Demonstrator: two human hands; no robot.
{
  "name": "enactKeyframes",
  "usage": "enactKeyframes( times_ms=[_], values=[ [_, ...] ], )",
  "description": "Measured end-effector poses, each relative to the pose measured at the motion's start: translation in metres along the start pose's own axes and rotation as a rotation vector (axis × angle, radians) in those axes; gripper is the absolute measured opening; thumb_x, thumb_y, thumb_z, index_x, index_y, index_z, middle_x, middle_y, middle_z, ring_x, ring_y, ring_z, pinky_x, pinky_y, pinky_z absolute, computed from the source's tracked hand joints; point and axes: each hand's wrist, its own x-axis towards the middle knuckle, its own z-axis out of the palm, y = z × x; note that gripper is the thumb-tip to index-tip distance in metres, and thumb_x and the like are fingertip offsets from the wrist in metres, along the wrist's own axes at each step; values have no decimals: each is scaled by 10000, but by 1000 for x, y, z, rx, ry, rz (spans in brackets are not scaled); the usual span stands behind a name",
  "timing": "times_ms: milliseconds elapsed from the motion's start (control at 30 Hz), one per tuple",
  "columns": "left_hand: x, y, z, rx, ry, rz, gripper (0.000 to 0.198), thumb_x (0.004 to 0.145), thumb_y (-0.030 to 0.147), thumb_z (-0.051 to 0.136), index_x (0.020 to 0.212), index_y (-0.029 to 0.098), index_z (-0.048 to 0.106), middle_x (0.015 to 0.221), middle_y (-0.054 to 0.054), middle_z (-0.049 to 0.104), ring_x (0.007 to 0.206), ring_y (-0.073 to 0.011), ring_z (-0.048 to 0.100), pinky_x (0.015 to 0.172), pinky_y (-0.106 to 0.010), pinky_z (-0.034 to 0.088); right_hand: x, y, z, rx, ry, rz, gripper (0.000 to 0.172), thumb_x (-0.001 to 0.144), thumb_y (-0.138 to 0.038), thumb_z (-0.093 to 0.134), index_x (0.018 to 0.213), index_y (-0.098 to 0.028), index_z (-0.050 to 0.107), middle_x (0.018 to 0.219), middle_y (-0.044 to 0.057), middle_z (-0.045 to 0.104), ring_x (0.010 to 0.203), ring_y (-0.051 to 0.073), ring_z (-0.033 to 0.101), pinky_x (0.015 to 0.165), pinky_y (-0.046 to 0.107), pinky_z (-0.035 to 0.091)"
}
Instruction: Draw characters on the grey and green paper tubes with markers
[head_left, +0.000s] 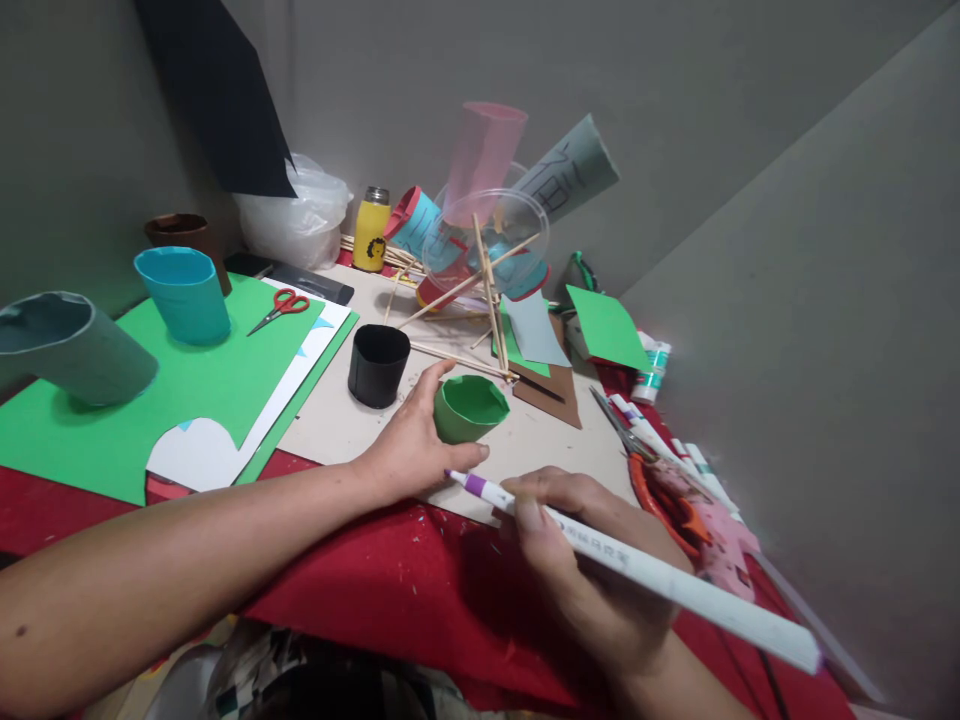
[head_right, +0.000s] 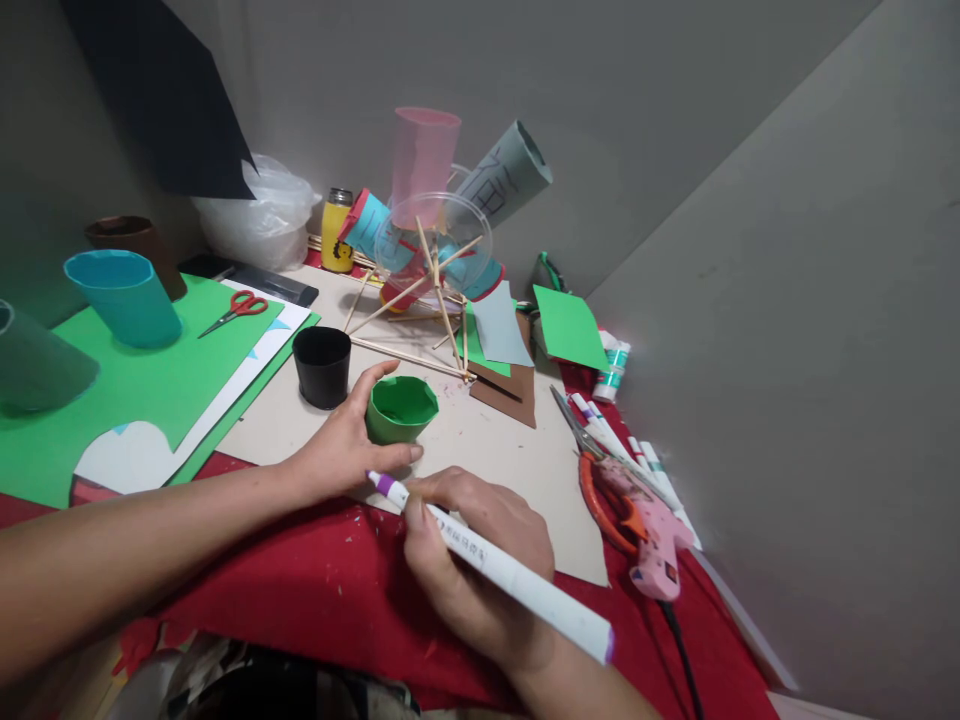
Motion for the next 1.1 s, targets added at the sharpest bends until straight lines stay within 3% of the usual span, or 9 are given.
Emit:
enactKeyframes(
  times_ms=[133,333,467,600,700,900,1000,1100],
  values=[
    [1,-1,0,-19,5,9,939,679,244,776,1497,172,322,1343,-140,596,1226,-316,575,1072,-476,424,0,0,0,31,-37,6,142,916,-205,578,807,-230,665,648,-27,717,526,114,673,512,207,500],
    [2,0,1,-12,29,-13,929,673,216,781,1486,162,335,1420,-164,546,1280,-324,538,1103,-479,397,-2,6,-4,-20,40,113,119,914,-226,613,817,-222,682,676,-14,726,561,120,675,527,203,497],
    [1,-1,0,-17,12,12,917,684,238,769,1483,163,324,1423,-168,545,1294,-327,536,1100,-488,410,-2,7,-3,222,-30,165,106,909,-221,630,834,-224,705,647,-24,699,542,105,643,530,195,497],
    [-1,-1,0,-2,10,40,932,681,233,764,1492,166,310,1449,-177,522,1324,-340,517,1116,-514,405,4,8,-1,617,73,450,156,900,-297,660,780,-211,712,556,-26,654,433,103,589,419,188,459],
    [-2,-1,1,32,19,100,954,675,229,764,1504,156,298,1523,-201,440,1396,-356,442,1164,-544,351,12,12,-1,856,182,605,169,847,-336,702,748,-198,707,501,-26,625,354,93,529,345,173,398],
    [-8,-1,3,117,99,261,964,680,240,750,1518,181,277,1531,-206,401,1439,-354,382,1194,-579,311,22,20,-2,1017,276,701,320,788,-375,759,593,-170,608,454,-45,557,313,38,417,333,146,356],
    [-12,1,3,199,145,393,907,716,230,743,1505,186,296,1527,-199,399,1446,-347,373,1205,-577,300,25,23,-4,1048,315,730,352,764,-410,792,587,-162,615,444,-51,545,304,25,401,325,132,339],
    [-16,3,2,256,193,550,734,765,239,749,1416,196,413,1494,-190,440,1422,-333,410,1178,-562,348,27,25,-4,1051,349,747,376,738,-419,814,569,-162,600,424,-56,527,290,20,379,311,131,321]
  ],
)
